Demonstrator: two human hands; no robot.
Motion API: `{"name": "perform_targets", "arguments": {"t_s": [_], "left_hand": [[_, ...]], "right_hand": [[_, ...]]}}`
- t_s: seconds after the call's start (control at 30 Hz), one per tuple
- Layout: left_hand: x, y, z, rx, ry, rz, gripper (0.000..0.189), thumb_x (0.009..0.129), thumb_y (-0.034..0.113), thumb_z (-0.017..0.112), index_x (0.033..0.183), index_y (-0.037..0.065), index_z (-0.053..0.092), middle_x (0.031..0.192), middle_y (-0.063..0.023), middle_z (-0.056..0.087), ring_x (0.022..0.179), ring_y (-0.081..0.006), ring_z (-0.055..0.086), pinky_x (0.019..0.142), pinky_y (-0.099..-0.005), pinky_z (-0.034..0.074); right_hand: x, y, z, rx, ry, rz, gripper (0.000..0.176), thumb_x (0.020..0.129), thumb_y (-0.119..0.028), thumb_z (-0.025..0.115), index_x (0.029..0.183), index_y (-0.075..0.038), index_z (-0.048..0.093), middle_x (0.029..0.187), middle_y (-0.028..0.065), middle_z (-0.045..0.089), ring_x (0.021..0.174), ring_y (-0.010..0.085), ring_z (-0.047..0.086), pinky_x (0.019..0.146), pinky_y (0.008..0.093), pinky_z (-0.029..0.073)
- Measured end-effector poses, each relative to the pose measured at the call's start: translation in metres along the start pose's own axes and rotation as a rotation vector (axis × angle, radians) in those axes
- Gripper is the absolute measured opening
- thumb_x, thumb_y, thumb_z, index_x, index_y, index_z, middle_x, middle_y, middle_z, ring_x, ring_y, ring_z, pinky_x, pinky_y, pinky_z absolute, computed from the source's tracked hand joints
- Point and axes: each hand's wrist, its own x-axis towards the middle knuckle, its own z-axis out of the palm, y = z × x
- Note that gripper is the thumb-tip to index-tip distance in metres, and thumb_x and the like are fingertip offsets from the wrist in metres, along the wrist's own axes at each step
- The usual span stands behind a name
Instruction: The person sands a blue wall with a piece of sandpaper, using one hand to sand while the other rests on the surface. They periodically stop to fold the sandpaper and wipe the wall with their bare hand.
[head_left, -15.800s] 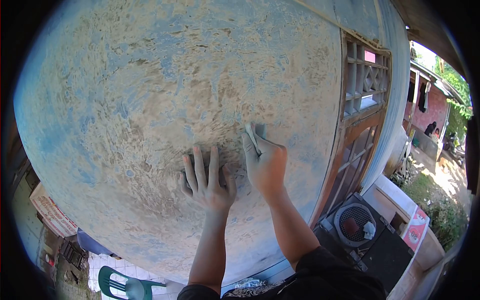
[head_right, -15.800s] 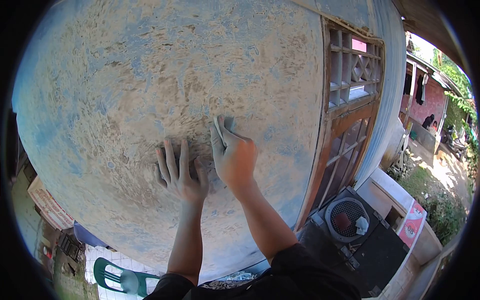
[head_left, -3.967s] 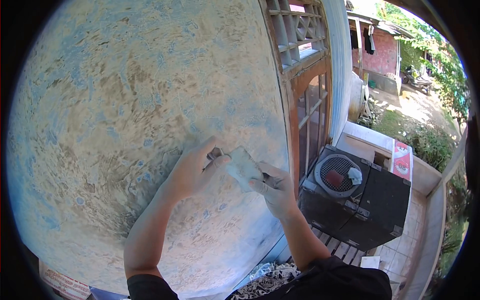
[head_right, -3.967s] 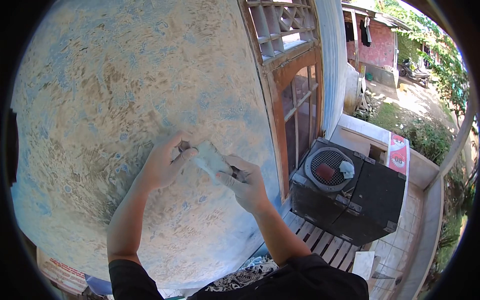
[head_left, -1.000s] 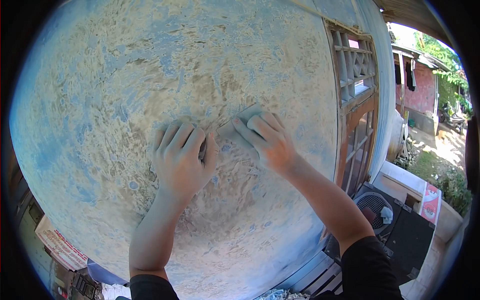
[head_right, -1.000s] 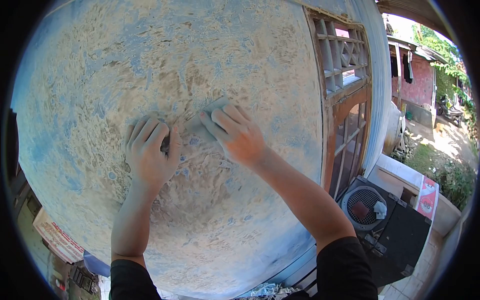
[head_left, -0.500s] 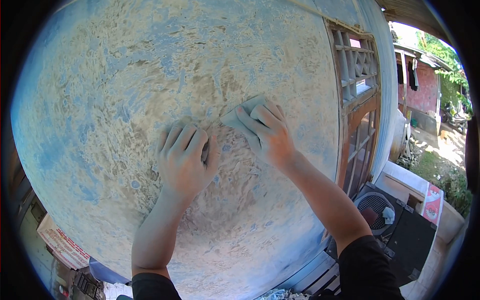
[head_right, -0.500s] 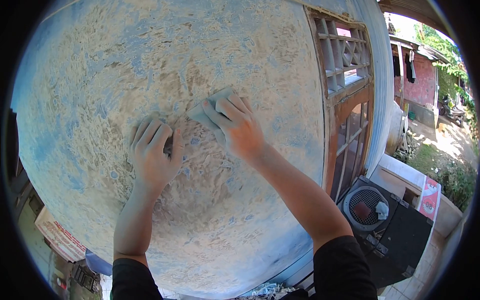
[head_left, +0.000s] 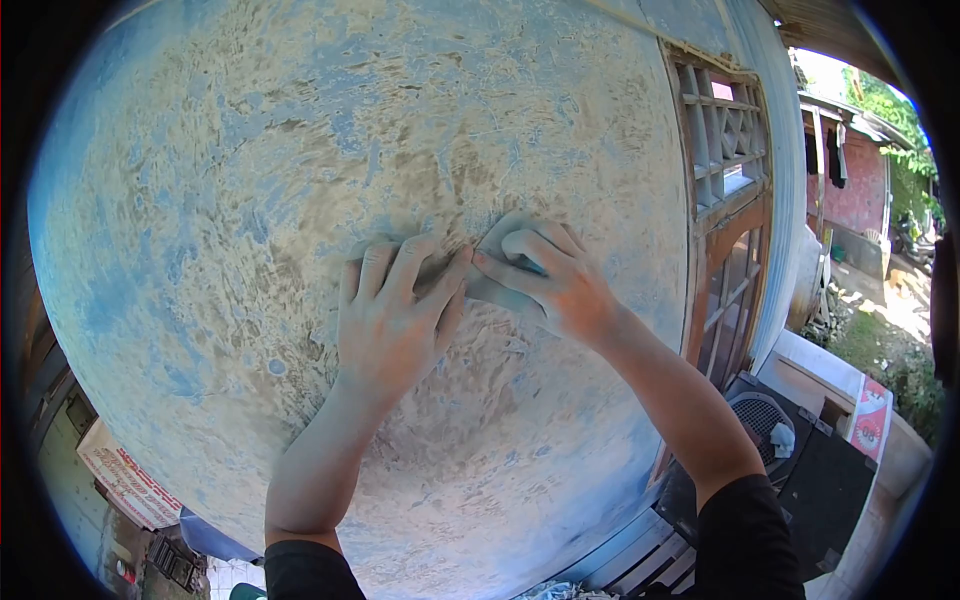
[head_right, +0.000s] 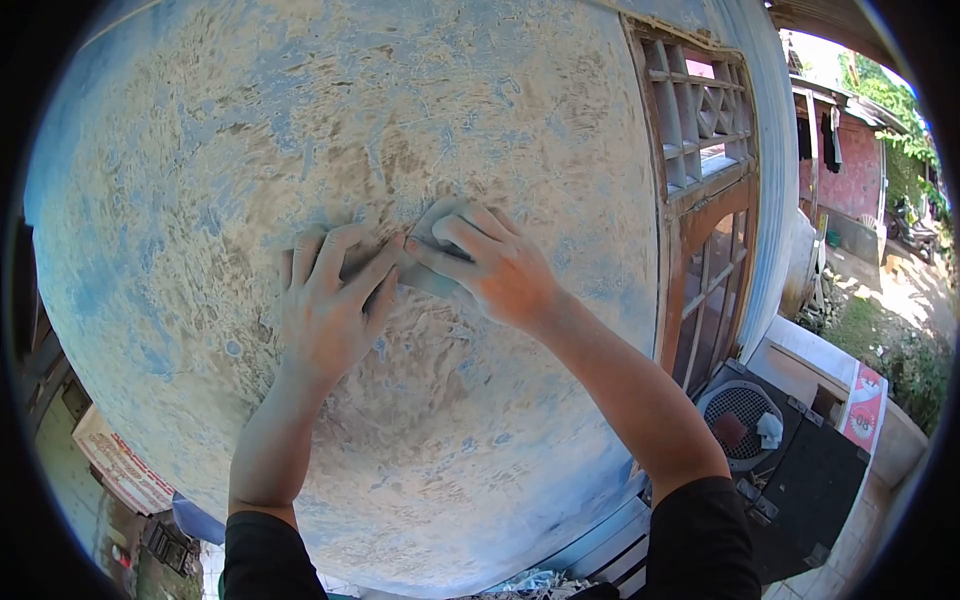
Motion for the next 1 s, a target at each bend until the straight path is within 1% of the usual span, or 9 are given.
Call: {"name": "perform_targets", "arguments": {"t_s": [0.07,0.17,0.23,0.43,0.57,0.67,0.73,0.83,1.0], "left_hand": [[-0.001,0.002,0.002,-0.02,-0.004,0.009,0.037,0.086,0.021,0.08,0.123,0.02,0.08,0.116,-0.0017,0.062,0.105,-0.0247,0.059,0.087,-0.0447,0.047],[-0.003,0.0,0.004,-0.015,0.005,0.022,0.032,0.087,0.02,0.08,0.119,0.018,0.08,0.112,0.0001,0.062,0.103,-0.0226,0.059,0.086,-0.0435,0.046],[-0.003,0.002,0.004,-0.029,0.013,0.009,0.031,0.086,0.021,0.082,0.117,0.019,0.082,0.111,0.0009,0.063,0.1,-0.0223,0.059,0.085,-0.0427,0.045],[-0.002,0.005,0.003,-0.082,0.015,-0.006,0.027,0.086,0.019,0.082,0.113,0.017,0.082,0.108,0.0018,0.063,0.096,-0.0216,0.059,0.082,-0.0413,0.044],[-0.001,0.008,0.004,-0.105,0.001,-0.021,0.029,0.086,0.017,0.079,0.115,0.016,0.081,0.107,0.0014,0.063,0.094,-0.0219,0.059,0.082,-0.0412,0.044],[-0.002,0.007,0.005,-0.099,0.022,-0.016,0.03,0.086,0.016,0.078,0.116,0.015,0.08,0.108,0.0007,0.064,0.095,-0.0226,0.06,0.082,-0.0415,0.045],[-0.001,0.007,0.005,-0.078,0.039,-0.015,0.028,0.086,0.018,0.077,0.114,0.013,0.08,0.107,-0.0007,0.064,0.095,-0.0229,0.06,0.081,-0.0417,0.045],[-0.001,0.006,0.004,-0.062,0.062,-0.022,0.025,0.086,0.019,0.076,0.11,0.01,0.079,0.107,-0.0026,0.064,0.095,-0.0239,0.06,0.081,-0.0426,0.044],[-0.003,0.005,0.005,-0.075,0.081,-0.045,0.021,0.085,0.018,0.077,0.105,0.011,0.077,0.108,-0.0032,0.064,0.095,-0.0249,0.06,0.082,-0.0436,0.043]], "right_hand": [[0.003,-0.005,-0.006,-0.032,0.017,0.0,0.053,0.078,-0.009,0.081,0.131,-0.015,0.076,0.11,0.0037,0.058,0.115,0.0254,0.06,0.099,0.0426,0.053],[0.001,-0.03,-0.003,-0.082,0.044,0.112,0.058,0.077,-0.006,0.081,0.134,-0.013,0.075,0.12,0.0059,0.06,0.127,0.0277,0.059,0.104,0.0448,0.053],[-0.006,-0.041,0.006,-0.043,0.063,0.261,0.061,0.076,-0.005,0.082,0.136,-0.011,0.073,0.134,0.0083,0.061,0.136,0.0312,0.055,0.112,0.0478,0.051],[-0.009,-0.029,0.026,0.128,0.155,0.21,0.061,0.076,-0.007,0.082,0.136,-0.008,0.072,0.152,0.0132,0.059,0.148,0.0349,0.05,0.118,0.0495,0.049],[-0.009,-0.032,0.03,0.174,0.197,0.223,0.058,0.078,-0.009,0.083,0.135,-0.007,0.073,0.15,0.012,0.062,0.147,0.0357,0.052,0.118,0.0496,0.049],[-0.008,-0.025,0.032,0.114,0.252,0.152,0.051,0.084,-0.01,0.08,0.134,-0.007,0.073,0.147,0.0087,0.066,0.145,0.0321,0.056,0.119,0.0491,0.048],[-0.005,-0.016,0.023,-0.021,0.178,0.054,0.04,0.09,-0.009,0.074,0.13,-0.007,0.075,0.144,0.0059,0.068,0.142,0.0267,0.059,0.122,0.0476,0.046],[0.006,0.003,0.018,-0.026,0.177,0.044,0.035,0.093,-0.008,0.069,0.128,-0.008,0.076,0.144,0.0051,0.069,0.14,0.0214,0.061,0.125,0.045,0.044],[0.006,-0.009,0.01,-0.072,0.08,0.044,0.039,0.091,-0.008,0.073,0.13,-0.008,0.074,0.144,0.0044,0.068,0.139,0.0206,0.062,0.126,0.0433,0.043]]}}
